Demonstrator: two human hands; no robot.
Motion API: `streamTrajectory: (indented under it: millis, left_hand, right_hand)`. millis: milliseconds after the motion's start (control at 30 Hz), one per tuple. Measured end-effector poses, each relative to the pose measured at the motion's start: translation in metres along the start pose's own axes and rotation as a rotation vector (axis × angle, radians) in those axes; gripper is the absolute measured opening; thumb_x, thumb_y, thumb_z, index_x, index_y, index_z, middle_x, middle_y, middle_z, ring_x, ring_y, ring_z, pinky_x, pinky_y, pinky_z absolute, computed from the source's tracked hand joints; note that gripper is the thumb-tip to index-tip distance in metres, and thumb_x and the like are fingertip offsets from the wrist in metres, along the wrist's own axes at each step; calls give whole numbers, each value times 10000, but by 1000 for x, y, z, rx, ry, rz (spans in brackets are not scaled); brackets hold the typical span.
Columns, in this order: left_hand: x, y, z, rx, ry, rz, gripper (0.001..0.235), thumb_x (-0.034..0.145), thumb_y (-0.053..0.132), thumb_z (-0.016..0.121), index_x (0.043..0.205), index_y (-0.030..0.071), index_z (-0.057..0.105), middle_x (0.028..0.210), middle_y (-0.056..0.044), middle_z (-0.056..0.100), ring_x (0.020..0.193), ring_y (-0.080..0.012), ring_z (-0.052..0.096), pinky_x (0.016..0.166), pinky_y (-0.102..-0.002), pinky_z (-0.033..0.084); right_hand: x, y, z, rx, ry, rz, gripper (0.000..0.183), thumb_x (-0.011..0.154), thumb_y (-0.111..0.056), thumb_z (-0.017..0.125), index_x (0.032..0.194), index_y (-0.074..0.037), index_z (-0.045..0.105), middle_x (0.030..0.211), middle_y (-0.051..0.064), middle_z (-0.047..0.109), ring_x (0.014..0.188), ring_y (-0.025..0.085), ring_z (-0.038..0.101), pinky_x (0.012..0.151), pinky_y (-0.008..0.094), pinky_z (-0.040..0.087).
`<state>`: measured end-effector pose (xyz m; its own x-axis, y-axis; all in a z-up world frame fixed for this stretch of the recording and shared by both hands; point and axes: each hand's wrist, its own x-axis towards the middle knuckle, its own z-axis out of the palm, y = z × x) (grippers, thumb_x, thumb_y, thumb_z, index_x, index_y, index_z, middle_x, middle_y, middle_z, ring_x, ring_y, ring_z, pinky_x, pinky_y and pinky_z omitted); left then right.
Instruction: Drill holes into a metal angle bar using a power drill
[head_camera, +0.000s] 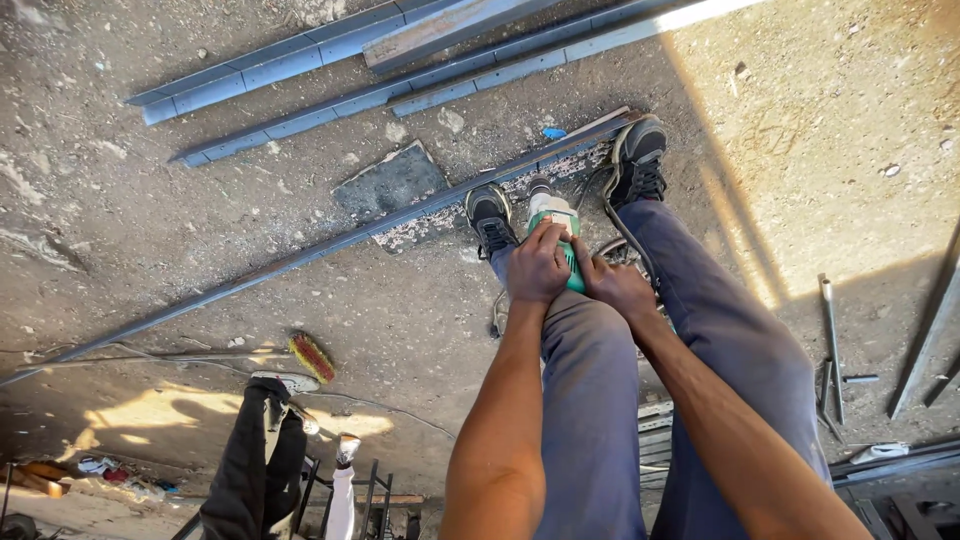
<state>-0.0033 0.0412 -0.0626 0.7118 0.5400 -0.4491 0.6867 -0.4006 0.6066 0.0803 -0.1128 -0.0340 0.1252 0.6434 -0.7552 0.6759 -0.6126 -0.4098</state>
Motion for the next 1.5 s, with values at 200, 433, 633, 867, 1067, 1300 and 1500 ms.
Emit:
streamTrajectory:
  millis: [200,433,633,867,1067,1300,1500]
  left_hand:
    - [4,-3,4,4,-14,-15,200,835,177,518,873,351,609,1095,120,707,1165,-199,700,816,-403,634]
    - [8,-8,-3,-37,-15,-41,210,846,165,495,861,341,609,1069,122,715,1161,-208,699,822,-409,630]
    - [17,-5,-13,-78,-71,-52,238,854,143,468,893,338,599,1106,68,714,1090,-330,711,804,-514,635]
    - [21,-4,-15,-58,-115,-28,194,865,158,494,891,327,586,1128,61,711,1114,-318,705,799,-526,635]
    - [17,-12,-9,-37,-123,-9,199,855,160,499,876,337,587,1127,72,708,1133,-286,701,802,-496,639]
    - [15,-14,-2,-7,-112,0,192,848,179,512,871,348,599,1128,100,704,1162,-224,695,834,-455,637]
    - [20,-28,13,2,-143,-20,196,849,195,493,873,364,590,1118,101,703,1145,-230,698,854,-457,626]
  right_hand:
    - [4,5,-1,32,-55,7,919,832,-234,503,1662,-86,138,947,161,614,724,481,733,638,596,592]
    - [7,-9,-15,-90,108,-54,855,816,-186,523,1624,-45,280,869,129,617,626,393,743,573,527,603]
    - [12,-7,-13,11,39,-51,885,814,-177,538,1629,-10,236,880,172,613,653,460,730,575,582,588]
    - [15,-8,-17,-3,-51,-19,819,848,-118,500,1615,-19,228,930,164,613,714,469,741,633,576,599]
    - [12,-5,4,-47,41,-43,840,837,-76,505,1631,-18,236,863,143,584,642,456,728,568,555,591]
    - [9,-5,-6,-192,158,-99,812,821,-32,518,1613,-10,336,841,90,562,600,375,738,548,496,605]
    - [12,-13,-35,-101,105,-65,717,853,-34,526,1558,-33,396,867,110,582,627,406,737,554,515,610]
